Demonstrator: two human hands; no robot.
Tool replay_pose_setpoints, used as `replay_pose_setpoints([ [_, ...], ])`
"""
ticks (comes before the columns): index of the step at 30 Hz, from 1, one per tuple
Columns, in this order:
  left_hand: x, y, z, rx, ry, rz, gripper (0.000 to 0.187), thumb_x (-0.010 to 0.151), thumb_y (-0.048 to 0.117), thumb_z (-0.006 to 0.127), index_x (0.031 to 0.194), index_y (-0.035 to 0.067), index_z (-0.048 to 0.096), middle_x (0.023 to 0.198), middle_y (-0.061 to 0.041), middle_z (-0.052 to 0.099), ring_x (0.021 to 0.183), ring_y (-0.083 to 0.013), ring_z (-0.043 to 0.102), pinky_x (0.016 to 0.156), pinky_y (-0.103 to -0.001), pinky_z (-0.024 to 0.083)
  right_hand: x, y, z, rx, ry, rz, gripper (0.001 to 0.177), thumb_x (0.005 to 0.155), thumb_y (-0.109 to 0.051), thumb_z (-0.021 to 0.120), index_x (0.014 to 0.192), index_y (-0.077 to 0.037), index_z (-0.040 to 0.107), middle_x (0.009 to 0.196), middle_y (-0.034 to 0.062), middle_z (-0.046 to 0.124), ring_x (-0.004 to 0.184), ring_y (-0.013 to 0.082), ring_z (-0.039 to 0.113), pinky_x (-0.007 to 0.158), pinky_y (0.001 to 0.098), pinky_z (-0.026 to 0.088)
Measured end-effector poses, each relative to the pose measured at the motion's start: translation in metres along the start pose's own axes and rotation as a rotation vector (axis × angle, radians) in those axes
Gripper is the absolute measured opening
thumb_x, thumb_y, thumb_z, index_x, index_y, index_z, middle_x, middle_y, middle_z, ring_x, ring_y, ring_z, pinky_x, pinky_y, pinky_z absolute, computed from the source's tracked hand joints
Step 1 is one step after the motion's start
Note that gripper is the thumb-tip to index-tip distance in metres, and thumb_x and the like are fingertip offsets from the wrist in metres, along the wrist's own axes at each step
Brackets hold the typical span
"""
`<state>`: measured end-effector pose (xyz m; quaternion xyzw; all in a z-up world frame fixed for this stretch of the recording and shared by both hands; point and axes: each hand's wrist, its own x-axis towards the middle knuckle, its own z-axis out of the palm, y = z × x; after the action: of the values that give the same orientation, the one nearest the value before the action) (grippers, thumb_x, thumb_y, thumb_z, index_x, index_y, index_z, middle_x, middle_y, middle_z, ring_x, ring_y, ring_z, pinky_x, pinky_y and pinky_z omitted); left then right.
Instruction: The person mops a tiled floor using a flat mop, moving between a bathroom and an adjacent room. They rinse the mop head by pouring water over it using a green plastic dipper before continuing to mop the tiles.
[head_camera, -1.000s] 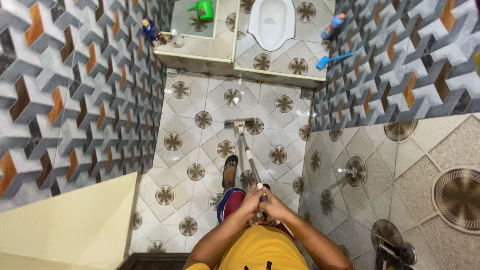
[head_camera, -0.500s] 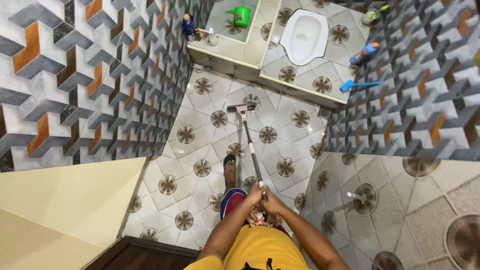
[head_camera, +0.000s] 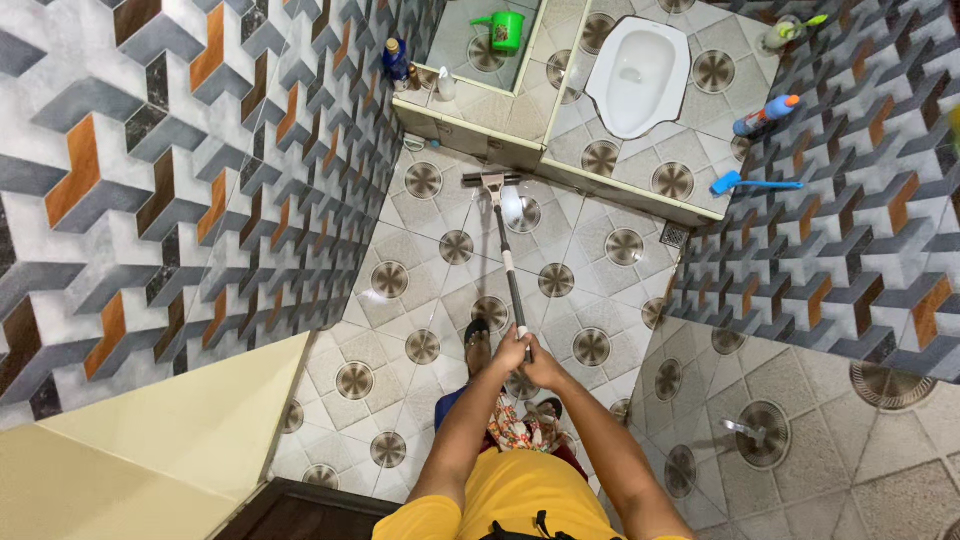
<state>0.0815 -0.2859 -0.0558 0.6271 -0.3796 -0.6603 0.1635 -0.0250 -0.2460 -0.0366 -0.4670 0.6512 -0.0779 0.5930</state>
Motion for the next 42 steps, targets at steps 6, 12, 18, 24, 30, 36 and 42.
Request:
replay_pose_setpoints([
  [6,-0.001,0.001,-0.001,0.076,-0.017,0.033,0.067,0.099,0.029,0.063,0.155,0.001,0.037,0.138,-0.023,0.062,0.121,-0.0291,0.063,0.101,-0.036,0.05,-0.004,0.0,0.001,0.037,0.017,-0.025,0.087,0.087,-0.023,0.068,0.157,-0.007,0.019,0.123,0.0293,0.066,0.114,0.0398,0.067,0.094,0.0423,0.053],
  [12,-0.043,-0.02,0.015,-0.151,-0.036,-0.009,0.064,0.101,0.026,0.063,0.151,-0.002,0.036,0.123,-0.019,0.064,0.107,-0.0236,0.064,0.091,-0.035,0.052,-0.047,0.019,0.013,0.091,-0.116,0.179,0.092,0.085,-0.017,0.062,0.161,-0.01,0.012,0.12,0.0251,0.068,0.1,0.0376,0.073,0.085,0.0449,0.058],
  [18,-0.105,-0.055,0.035,-0.325,-0.026,-0.046,0.062,0.097,0.026,0.063,0.149,0.001,0.04,0.114,-0.014,0.069,0.099,-0.021,0.066,0.083,-0.033,0.055,-0.1,0.053,0.028,0.164,-0.155,-0.076,0.091,0.08,-0.01,0.067,0.156,0.002,0.018,0.114,0.0214,0.07,0.1,0.027,0.069,0.082,0.035,0.056],
  [24,-0.171,-0.107,0.048,-0.445,-0.044,0.011,0.06,0.099,0.027,0.064,0.148,-0.002,0.046,0.124,-0.016,0.068,0.106,-0.019,0.064,0.091,-0.03,0.052,-0.173,0.056,0.037,0.097,-0.202,-0.009,0.079,0.083,-0.016,0.073,0.149,0.004,0.034,0.107,0.0163,0.071,0.095,0.0242,0.07,0.081,0.035,0.057],
  [30,-0.211,-0.129,0.047,-0.637,0.012,-0.147,0.069,0.1,0.023,0.065,0.155,0.002,0.029,0.13,-0.012,0.066,0.113,-0.0187,0.064,0.097,-0.031,0.051,-0.199,0.062,0.059,0.017,-0.276,-0.08,0.074,0.083,-0.023,0.068,0.146,0.001,0.037,0.106,0.0224,0.071,0.093,0.0283,0.072,0.079,0.0377,0.058],
  [36,-0.175,-0.127,0.04,-0.605,0.032,0.009,0.06,0.103,0.018,0.06,0.154,0.001,0.033,0.121,-0.013,0.067,0.104,-0.0176,0.063,0.09,-0.029,0.052,-0.154,0.08,0.078,-0.147,-0.178,-0.076,0.077,0.082,-0.024,0.067,0.15,-0.004,0.036,0.112,0.0297,0.071,0.102,0.0393,0.071,0.087,0.0435,0.055],
  [42,-0.131,-0.101,0.017,-0.569,0.04,0.07,0.053,0.102,0.013,0.055,0.15,0.003,0.037,0.111,-0.011,0.066,0.096,-0.0177,0.064,0.082,-0.03,0.054,-0.106,0.05,0.073,-0.083,-0.143,-0.142,0.086,0.078,-0.022,0.077,0.151,-0.009,0.032,0.12,0.0252,0.067,0.107,0.0369,0.067,0.089,0.0433,0.053],
])
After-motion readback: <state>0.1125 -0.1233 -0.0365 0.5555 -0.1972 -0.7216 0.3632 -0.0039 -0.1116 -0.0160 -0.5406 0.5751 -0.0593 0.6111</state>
